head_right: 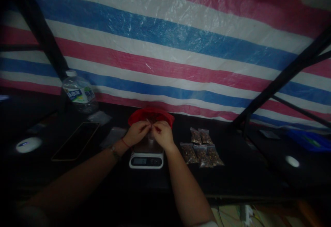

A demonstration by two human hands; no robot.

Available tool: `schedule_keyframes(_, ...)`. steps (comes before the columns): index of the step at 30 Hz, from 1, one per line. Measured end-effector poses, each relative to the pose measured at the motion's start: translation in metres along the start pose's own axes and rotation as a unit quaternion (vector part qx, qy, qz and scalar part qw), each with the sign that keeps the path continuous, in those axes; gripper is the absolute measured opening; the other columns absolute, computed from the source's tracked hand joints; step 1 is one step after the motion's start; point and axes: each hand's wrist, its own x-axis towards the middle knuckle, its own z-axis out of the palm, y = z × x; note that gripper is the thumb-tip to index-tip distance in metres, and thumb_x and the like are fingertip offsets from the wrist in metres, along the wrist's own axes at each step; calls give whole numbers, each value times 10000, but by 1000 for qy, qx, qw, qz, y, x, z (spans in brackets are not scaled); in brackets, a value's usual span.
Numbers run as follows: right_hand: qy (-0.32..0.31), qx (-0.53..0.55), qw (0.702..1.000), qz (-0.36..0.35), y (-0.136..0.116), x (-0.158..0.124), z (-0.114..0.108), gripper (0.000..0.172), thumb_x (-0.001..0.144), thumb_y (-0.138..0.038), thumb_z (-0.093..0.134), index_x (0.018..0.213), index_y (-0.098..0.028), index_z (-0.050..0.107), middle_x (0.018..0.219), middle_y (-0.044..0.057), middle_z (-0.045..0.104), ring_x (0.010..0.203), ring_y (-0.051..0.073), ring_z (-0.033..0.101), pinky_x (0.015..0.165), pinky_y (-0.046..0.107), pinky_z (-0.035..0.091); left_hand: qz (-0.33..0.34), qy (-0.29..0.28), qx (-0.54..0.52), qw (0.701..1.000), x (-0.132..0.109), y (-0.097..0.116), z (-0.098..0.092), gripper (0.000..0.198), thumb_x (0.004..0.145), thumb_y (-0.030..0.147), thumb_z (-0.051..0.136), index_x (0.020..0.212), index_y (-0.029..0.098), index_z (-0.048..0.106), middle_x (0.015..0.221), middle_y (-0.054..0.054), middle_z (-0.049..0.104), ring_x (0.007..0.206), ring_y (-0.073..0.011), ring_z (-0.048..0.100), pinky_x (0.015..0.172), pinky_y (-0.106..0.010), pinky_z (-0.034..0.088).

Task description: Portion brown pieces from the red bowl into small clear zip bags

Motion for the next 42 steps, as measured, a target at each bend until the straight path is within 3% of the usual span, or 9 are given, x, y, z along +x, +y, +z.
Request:
schedule_keyframes(6, 26, -98, 994, -30, -6, -1, 1, 150, 830, -205, 562, 704, -195, 642, 728, 35, 657, 769, 186, 584, 757, 326, 442, -24, 51, 17, 998, -1, 10, 5, 153, 814, 176, 523, 686, 163, 605, 658, -5, 623, 640, -124, 577, 625, -224, 425)
schedule_keyframes(10, 101, -120, 988, -3, -6, 0, -3, 150, 806, -186, 547, 668, -194, 604, 700, 36, 627, 751, 192, 562, 749, 334, 434, -31, 57, 47, 997, -2, 13, 5, 175, 769, 177, 552, 596, 160, 571, 571, 7, 567, 561, -114, 527, 552, -221, 373)
schedule_keyframes(13, 128, -71, 989, 20, -4, 1, -7, 154, 791, -185, 539, 646, -200, 590, 678, 26, 612, 728, 191, 556, 739, 336, 441, -17, 56, 46, 997, -1, 14, 2, 161, 751, 164, 542, 591, 164, 560, 577, 3, 564, 571, -120, 525, 562, -230, 378)
schedule_keyframes(17, 122, 102, 986, 53, 3, 2, -8, 193, 852, -227, 481, 787, -204, 662, 836, 41, 673, 860, 190, 608, 825, 340, 468, 19, 93, 14, 995, 3, 13, -6, 176, 788, 155, 478, 635, 169, 565, 682, -29, 607, 691, -149, 565, 664, -264, 433)
schedule_keyframes(24, 83, 356, 897, 250, 27, 3, 3, 334, 793, -354, 622, 1110, -251, 642, 1183, 54, 654, 1026, 205, 623, 863, 350, 501, 38, 129, 2, 991, 12, 10, -16, 224, 831, 155, 437, 646, 174, 562, 689, -30, 602, 704, -153, 565, 695, -284, 452)
schedule_keyframes(30, 19, 517, 784, 344, 20, 3, -3, 390, 734, -326, 718, 1110, -261, 638, 1007, 20, 697, 830, 148, 656, 714, 275, 529, 72, 98, -25, 992, 11, 7, -19, 197, 862, 207, 449, 729, 167, 590, 771, -42, 651, 730, -148, 600, 695, -272, 483)
schedule_keyframes(34, -1, 545, 767, 340, 20, 4, -8, 375, 641, -256, 798, 990, -217, 666, 936, 18, 698, 785, 142, 649, 700, 267, 534, 42, 106, 5, 994, 12, -2, -22, 173, 837, 244, 493, 748, 168, 620, 773, -40, 667, 726, -152, 611, 683, -268, 487)
schedule_keyframes(39, 38, 530, 771, 353, 28, 4, -7, 317, 619, -249, 811, 897, -209, 663, 892, 7, 692, 769, 127, 642, 665, 228, 529, -33, 142, 59, 987, 15, -14, -24, 209, 849, 300, 507, 778, 170, 654, 805, -46, 684, 751, -159, 624, 707, -267, 493)
schedule_keyframes(42, 65, 509, 781, 356, 31, 5, -7, 333, 626, -286, 803, 911, -220, 645, 893, -1, 680, 749, 119, 635, 605, 203, 520, -16, 77, 100, 992, 15, -20, -27, 257, 887, 295, 453, 825, 169, 668, 831, -54, 694, 783, -166, 631, 751, -279, 495)
